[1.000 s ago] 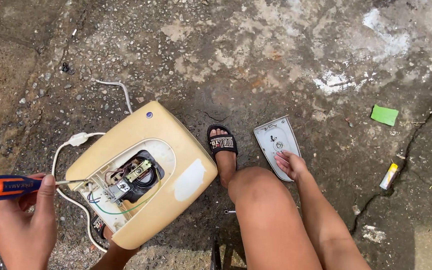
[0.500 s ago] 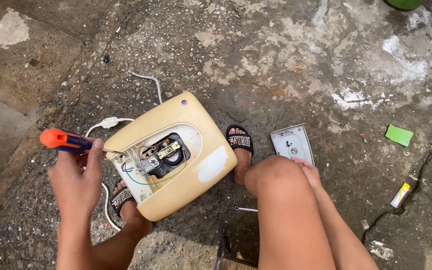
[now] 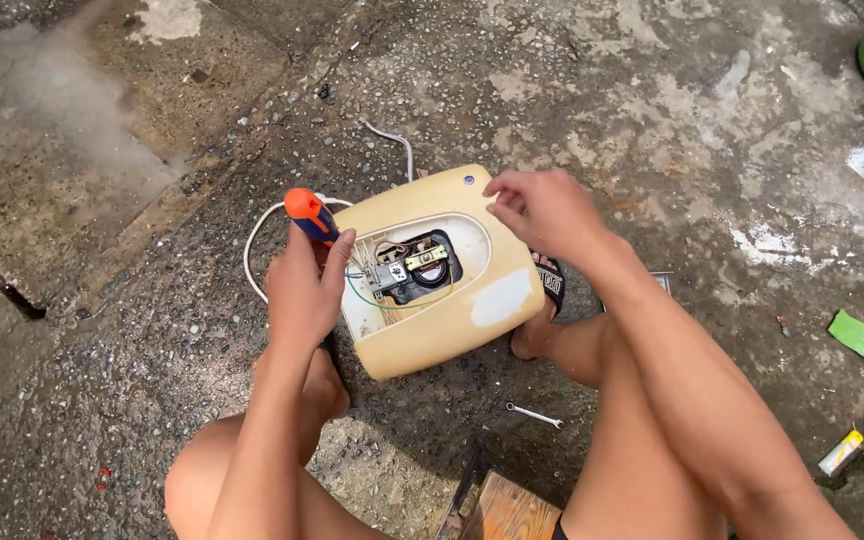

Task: Disassembling a water heater by removing screws and the outer casing to access internal components.

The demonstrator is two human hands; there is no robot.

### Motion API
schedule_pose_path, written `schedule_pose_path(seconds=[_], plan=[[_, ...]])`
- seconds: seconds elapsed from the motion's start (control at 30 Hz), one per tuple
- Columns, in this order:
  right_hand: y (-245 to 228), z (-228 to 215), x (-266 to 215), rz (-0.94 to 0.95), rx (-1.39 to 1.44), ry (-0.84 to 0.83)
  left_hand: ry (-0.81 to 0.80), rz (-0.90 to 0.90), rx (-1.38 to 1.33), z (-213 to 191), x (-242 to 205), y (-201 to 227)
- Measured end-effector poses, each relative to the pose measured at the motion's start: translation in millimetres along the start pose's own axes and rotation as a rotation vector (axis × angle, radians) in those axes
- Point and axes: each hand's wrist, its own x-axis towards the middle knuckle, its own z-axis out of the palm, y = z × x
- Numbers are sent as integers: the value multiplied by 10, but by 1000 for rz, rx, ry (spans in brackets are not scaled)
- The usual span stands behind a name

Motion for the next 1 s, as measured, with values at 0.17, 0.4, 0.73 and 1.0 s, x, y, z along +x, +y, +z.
schedule_pose_path(seconds=[0.17, 0.4, 0.73, 1.0], plan=[[87, 565, 319, 8, -312, -226, -1, -11, -14, -6, 52, -171], [95, 1059, 712, -28, -224, -401, -39, -69, 18, -129, 119, -53], [313, 1708, 1081, -129, -510, -535, 0, -116, -12, -256, 215, -156], [-350, 1255, 1313, -414, -396, -490, -12, -93, 41, -228, 337, -109]])
